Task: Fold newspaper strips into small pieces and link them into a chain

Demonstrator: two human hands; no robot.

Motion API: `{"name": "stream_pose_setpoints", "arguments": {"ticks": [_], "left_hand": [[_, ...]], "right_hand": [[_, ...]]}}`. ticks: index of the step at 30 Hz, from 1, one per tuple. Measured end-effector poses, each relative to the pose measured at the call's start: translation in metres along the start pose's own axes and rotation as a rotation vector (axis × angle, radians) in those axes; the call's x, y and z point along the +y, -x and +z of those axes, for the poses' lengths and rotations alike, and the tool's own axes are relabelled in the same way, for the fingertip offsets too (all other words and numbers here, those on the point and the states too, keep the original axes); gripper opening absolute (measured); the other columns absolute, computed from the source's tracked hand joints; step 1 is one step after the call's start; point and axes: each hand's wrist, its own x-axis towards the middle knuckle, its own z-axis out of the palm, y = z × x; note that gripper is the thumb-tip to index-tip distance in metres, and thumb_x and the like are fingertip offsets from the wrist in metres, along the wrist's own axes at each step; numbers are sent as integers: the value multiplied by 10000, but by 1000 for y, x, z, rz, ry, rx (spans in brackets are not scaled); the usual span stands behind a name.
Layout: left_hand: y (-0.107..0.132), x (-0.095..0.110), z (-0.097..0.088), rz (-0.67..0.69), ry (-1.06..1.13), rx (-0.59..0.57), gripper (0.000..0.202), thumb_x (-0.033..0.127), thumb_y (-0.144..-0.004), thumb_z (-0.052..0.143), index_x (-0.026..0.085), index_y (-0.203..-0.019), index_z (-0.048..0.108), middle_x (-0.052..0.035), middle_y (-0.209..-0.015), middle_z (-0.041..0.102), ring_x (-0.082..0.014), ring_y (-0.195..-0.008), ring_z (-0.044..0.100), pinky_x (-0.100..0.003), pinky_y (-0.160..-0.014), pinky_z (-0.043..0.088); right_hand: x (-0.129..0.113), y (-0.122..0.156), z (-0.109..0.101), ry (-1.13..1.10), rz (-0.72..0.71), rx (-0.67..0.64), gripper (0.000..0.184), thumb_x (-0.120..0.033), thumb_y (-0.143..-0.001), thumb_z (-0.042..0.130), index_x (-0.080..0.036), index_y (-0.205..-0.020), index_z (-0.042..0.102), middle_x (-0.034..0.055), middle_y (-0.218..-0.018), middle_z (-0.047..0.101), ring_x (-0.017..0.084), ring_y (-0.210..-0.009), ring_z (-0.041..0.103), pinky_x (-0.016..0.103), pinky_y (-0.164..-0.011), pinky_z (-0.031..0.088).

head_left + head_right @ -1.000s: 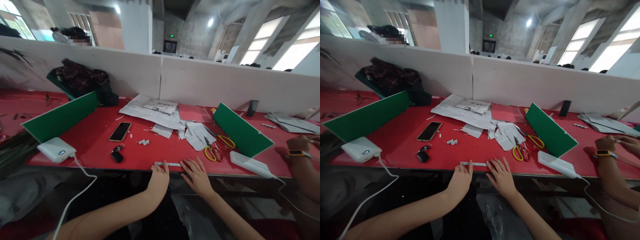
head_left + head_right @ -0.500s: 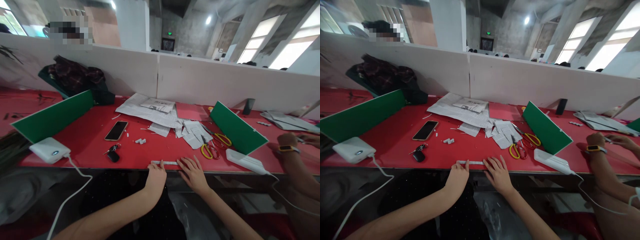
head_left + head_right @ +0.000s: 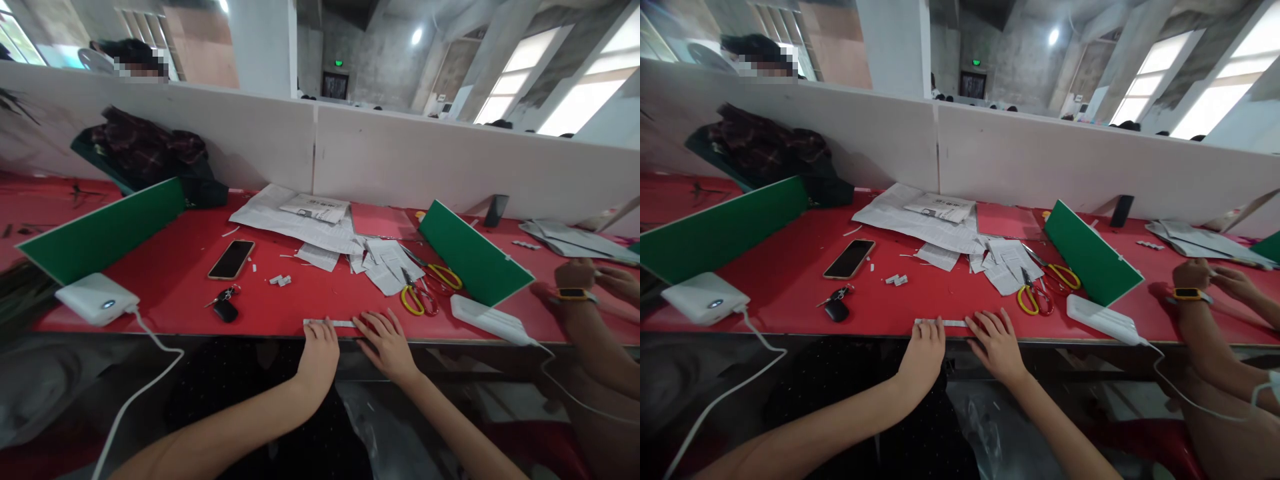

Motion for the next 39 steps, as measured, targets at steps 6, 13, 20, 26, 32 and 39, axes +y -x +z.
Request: {"name": "stream_pose_setpoints", "arguments": {"ticks": [6,13,20,26,32,39], "left_hand": [[0,7,5,-34,52,34,502,-9,-773,307,53,-1233,499,-230,-1042,630,-289,-973,590,-492,-825,446],[-1,6,3,-9,5,-13,495,8,-761,390,1,-1252,460,-264,-1039,616,-319,-978,583,-489,-831,436],[0,3,6,1,23,10,486,47,-774,379,76,-1246,491,-207,-1064,623,-300,-1003,570,-491,-859,421],[0,2,-2,9,-61,-35,479,21,-786,372,47,-1252,476,-227,-1055,623,-292,-969,591,-450,-825,442],[2,0,-1,40,-37,-10,479,7,-777,394,0,-1252,459,-265,-1017,621,-311,-963,584,-458,-819,431],[-5,-5,1,35,57,5,450,22,-775,417,0,-1217,497,-254,-976,619,-306,-920,577,-455,-777,434]], "right_hand": [[-1,-1,-2,-11,4,13,437,-346,-873,444,-289,-1305,415,39,-1236,543,203,-1171,440,454,-1064,225],[-35,-8,5,9,165,99,427,-370,-868,429,-229,-1268,466,91,-1271,500,263,-1229,371,530,-1059,169],[-76,-10,17,5,257,104,459,-299,-892,351,-274,-1350,347,58,-1400,368,299,-1323,226,555,-1026,208],[-54,4,8,72,268,108,441,-271,-884,393,-314,-1324,381,43,-1395,381,311,-1320,235,588,-1018,197],[-28,25,-4,135,282,97,448,-232,-883,389,-305,-1324,376,54,-1378,400,310,-1309,256,599,-1007,206],[-19,-7,-9,-90,280,116,324,-270,-879,431,-229,-1184,534,71,-1244,528,251,-1210,394,483,-1026,270]]}}
